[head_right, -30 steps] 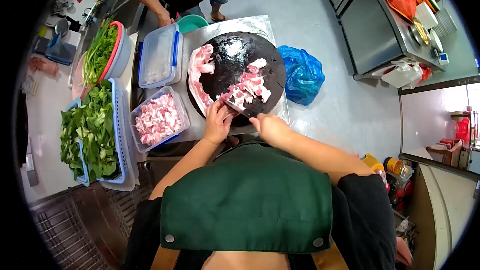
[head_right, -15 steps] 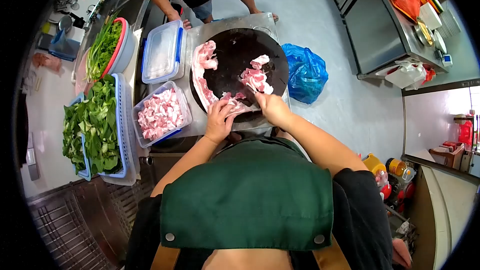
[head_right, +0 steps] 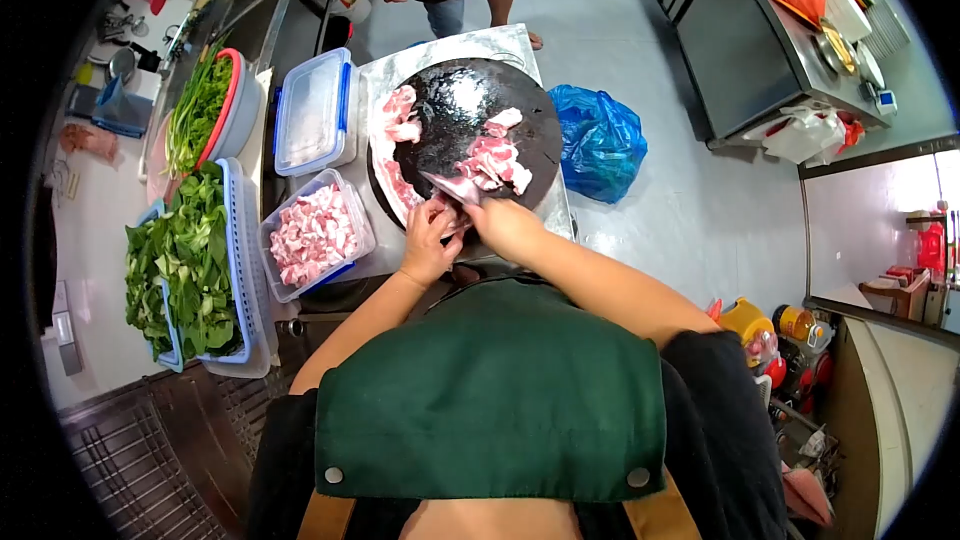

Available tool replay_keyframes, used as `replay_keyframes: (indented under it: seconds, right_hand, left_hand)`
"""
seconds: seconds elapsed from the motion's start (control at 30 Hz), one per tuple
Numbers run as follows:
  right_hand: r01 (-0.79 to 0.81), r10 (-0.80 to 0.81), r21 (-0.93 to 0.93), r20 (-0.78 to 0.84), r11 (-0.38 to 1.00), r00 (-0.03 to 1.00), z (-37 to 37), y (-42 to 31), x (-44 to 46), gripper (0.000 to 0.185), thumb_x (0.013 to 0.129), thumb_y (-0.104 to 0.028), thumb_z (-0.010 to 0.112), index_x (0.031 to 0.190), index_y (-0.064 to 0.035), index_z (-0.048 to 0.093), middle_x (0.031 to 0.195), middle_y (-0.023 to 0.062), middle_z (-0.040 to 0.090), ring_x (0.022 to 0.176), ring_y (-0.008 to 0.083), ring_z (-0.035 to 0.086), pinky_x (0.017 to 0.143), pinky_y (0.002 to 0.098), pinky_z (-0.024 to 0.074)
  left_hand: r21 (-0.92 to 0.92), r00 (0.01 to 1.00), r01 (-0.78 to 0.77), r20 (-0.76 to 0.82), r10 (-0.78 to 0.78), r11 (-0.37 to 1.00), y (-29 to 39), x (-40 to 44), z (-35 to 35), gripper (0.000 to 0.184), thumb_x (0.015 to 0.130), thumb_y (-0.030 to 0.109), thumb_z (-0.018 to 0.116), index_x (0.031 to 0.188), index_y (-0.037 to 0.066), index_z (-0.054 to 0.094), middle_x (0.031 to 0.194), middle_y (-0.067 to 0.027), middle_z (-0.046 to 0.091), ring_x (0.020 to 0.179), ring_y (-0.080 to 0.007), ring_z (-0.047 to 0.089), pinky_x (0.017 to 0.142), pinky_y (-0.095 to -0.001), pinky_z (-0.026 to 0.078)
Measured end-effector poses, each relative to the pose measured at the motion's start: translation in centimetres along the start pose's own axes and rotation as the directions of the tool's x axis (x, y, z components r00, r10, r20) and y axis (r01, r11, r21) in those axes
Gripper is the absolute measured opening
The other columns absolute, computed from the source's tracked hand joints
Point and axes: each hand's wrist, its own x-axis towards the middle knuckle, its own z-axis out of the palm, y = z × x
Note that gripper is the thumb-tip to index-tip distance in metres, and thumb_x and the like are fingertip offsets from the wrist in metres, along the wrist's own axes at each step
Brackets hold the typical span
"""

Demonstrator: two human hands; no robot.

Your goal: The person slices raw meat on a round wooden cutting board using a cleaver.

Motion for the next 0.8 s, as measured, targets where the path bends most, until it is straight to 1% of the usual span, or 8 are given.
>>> replay_keyframes:
  seconds: [0.03,0.13,0.23,0.27,0.33,0.43,0.53,0.8]
  right_hand:
    - [0.152,-0.152,-0.047,-0.005,0.987,0.988,0.8,0.3,2.1,0.046,0.092,-0.036,0.036,0.086,0.0037,0.06,0.078,0.0232,0.062,0.074,0.0387,0.06,0.069,0.0458,0.0468]
    - [0.051,-0.051,-0.028,-0.009,0.998,0.999,-0.1,0.0,1.6,0.048,0.092,-0.038,0.037,0.083,0.0028,0.061,0.08,0.0247,0.061,0.078,0.0394,0.06,0.073,0.0463,0.046]
    - [0.003,0.001,-0.044,0.078,0.999,0.997,-2.1,2.8,-1.5,0.049,0.092,-0.041,0.038,0.084,0.0017,0.062,0.081,0.024,0.062,0.082,0.0399,0.059,0.076,0.0452,0.0454]
    - [-0.004,0.004,0.09,0.005,0.996,1.0,-2.9,3.6,-2.3,0.048,0.091,-0.042,0.039,0.084,-0.0003,0.062,0.08,0.0229,0.062,0.081,0.0407,0.059,0.074,0.0462,0.0454]
    - [-0.08,0.086,0.121,-0.047,0.989,0.995,-4.0,5.4,-1.7,0.045,0.091,-0.041,0.04,0.083,-0.0017,0.061,0.079,0.0224,0.061,0.079,0.0409,0.058,0.071,0.0469,0.0452]
    - [-0.071,0.083,0.107,-0.113,0.992,0.99,-5.0,3.5,-2.4,0.044,0.091,-0.04,0.041,0.082,-0.0019,0.06,0.078,0.0228,0.061,0.078,0.0407,0.058,0.069,0.047,0.045]
    - [0.05,-0.052,-0.038,-0.071,0.998,0.996,-4.9,1.5,-5.1,0.042,0.091,-0.039,0.044,0.078,-0.0023,0.058,0.076,0.021,0.061,0.074,0.0399,0.059,0.066,0.0474,0.046]
    - [0.068,-0.075,-0.177,-0.038,0.982,0.996,-3.9,0.2,-6.0,0.044,0.092,-0.037,0.042,0.076,-0.0001,0.058,0.072,0.0208,0.062,0.067,0.0372,0.061,0.061,0.0449,0.0487]
  left_hand:
    - [0.013,0.998,-0.041,0.049,0.04,0.999,-0.2,-0.1,-0.2,0.038,0.063,0.008,0.069,0.099,0.009,0.057,0.101,-0.0125,0.048,0.093,-0.0313,0.046,0.082,-0.0396,0.04]
    - [0.017,0.989,-0.089,0.121,0.086,0.996,-0.2,-0.2,-1.3,0.033,0.065,0.006,0.067,0.097,0.008,0.058,0.102,-0.0123,0.049,0.094,-0.0311,0.047,0.082,-0.0398,0.04]
    - [-0.017,0.996,-0.086,0.022,0.086,0.996,0.1,-0.5,-1.3,0.035,0.067,0.0,0.064,0.1,0.01,0.057,0.101,-0.0113,0.05,0.093,-0.0311,0.048,0.082,-0.0398,0.041]
    - [-0.019,0.997,-0.078,0.022,0.078,0.997,0.2,-0.4,-0.9,0.035,0.067,0.0,0.064,0.1,0.01,0.057,0.101,-0.0113,0.05,0.093,-0.0311,0.048,0.082,-0.0398,0.041]
    - [-0.027,0.999,0.039,-0.031,-0.04,0.999,0.3,0.4,0.0,0.035,0.068,0.0,0.063,0.101,0.01,0.056,0.101,-0.0112,0.05,0.093,-0.0309,0.048,0.081,-0.0396,0.041]
    - [0.004,0.997,0.01,-0.081,-0.01,1.0,0.6,1.8,1.0,0.033,0.069,-0.001,0.062,0.101,0.007,0.057,0.102,-0.0114,0.05,0.094,-0.0317,0.048,0.082,-0.0395,0.04]
    - [0.055,0.995,-0.038,-0.087,0.043,0.998,0.9,2.3,0.8,0.032,0.068,0.0,0.062,0.1,0.006,0.057,0.104,-0.0101,0.053,0.093,-0.0328,0.049,0.081,-0.0401,0.041]
    - [0.064,0.998,-0.022,-0.059,0.025,0.998,0.9,1.9,0.7,0.028,0.067,-0.001,0.06,0.095,0.002,0.059,0.106,-0.0122,0.054,0.093,-0.0338,0.049,0.083,-0.0404,0.041]
